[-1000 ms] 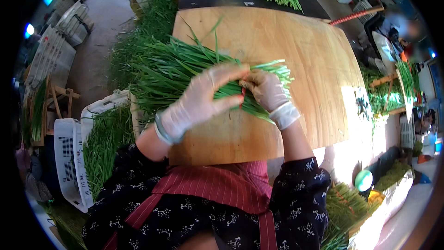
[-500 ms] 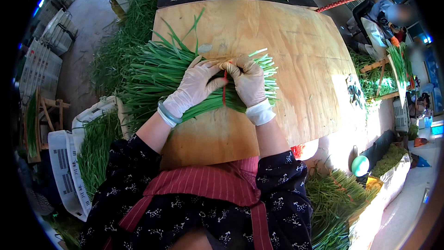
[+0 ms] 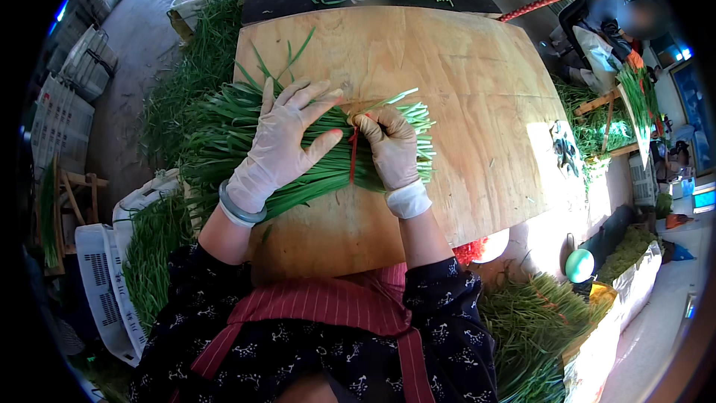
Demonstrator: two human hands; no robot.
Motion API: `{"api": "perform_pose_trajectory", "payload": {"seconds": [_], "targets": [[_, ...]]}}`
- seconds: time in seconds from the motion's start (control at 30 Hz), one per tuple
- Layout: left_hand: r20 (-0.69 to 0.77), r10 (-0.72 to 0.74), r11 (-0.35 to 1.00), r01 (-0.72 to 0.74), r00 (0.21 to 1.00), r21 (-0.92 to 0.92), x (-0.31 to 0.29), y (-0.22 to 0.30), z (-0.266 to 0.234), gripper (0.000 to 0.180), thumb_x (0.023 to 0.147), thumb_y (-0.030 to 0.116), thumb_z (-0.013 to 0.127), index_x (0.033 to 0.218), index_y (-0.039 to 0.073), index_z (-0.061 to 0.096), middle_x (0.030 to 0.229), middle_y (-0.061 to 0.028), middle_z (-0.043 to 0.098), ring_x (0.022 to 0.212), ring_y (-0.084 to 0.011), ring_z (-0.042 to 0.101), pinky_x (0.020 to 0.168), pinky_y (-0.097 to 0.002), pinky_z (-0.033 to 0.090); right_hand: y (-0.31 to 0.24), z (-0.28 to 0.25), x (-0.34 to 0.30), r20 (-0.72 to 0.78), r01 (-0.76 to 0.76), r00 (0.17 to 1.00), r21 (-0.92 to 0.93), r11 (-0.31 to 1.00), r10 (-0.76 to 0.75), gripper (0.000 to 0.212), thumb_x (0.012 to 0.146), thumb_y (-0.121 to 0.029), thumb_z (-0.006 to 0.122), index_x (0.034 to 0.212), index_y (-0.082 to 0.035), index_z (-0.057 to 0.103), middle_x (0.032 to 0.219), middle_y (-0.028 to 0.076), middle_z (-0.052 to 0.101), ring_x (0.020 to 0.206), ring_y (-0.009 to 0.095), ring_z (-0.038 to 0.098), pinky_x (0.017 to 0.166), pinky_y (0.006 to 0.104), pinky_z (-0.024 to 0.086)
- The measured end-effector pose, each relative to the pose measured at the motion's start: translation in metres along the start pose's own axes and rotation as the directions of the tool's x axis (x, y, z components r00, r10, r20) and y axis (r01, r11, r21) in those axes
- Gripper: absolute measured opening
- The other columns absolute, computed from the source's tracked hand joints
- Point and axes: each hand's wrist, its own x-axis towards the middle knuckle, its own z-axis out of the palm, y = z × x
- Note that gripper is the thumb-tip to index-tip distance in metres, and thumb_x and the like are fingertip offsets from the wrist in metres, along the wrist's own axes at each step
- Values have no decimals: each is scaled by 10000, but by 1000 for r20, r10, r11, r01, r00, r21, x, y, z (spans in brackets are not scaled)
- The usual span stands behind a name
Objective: The person picks up a bunch of green stalks from a crate, removes several damaged outer leaves, aligns the stalks, and secures them with a red tie before placing the bundle onto a pile.
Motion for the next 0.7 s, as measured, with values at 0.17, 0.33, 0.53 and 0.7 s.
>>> {"api": "perform_pose_trajectory", "payload": {"seconds": [0.17,0.33,0.53,0.7], "targets": [[34,133,972,-137,991,189,-4,-9,26,644,776,486,531,1268,79,444,1291,-86,437,1237,-263,342,1051,-520,116,-17,17,-7,65,61,996,-126,990,-54,51,787,-34,638,764,-19,595,729,-6,555,695,74,507,656,204,412],[32,100,983,-104,994,152,-12,-45,11,374,832,366,505,1120,138,575,1108,-34,561,1117,-209,439,1033,-466,179,-19,9,-11,71,185,981,-75,980,-180,76,801,-38,623,747,-14,576,753,14,573,715,90,529,674,216,423],[-93,-65,858,103,994,503,-72,-147,-9,111,754,187,596,750,80,624,873,-60,568,963,-224,511,984,-460,298,-9,4,-10,79,114,992,-182,977,-101,66,814,-59,612,766,-18,595,735,21,590,730,107,555,684,240,449],[-91,-311,773,307,946,555,-58,-124,-90,305,712,225,655,968,67,605,957,-112,567,978,-277,509,989,-446,301,-16,12,-6,201,274,956,-337,901,-215,102,770,-75,648,722,-5,591,696,65,559,659,170,547,610,278,427]]}}
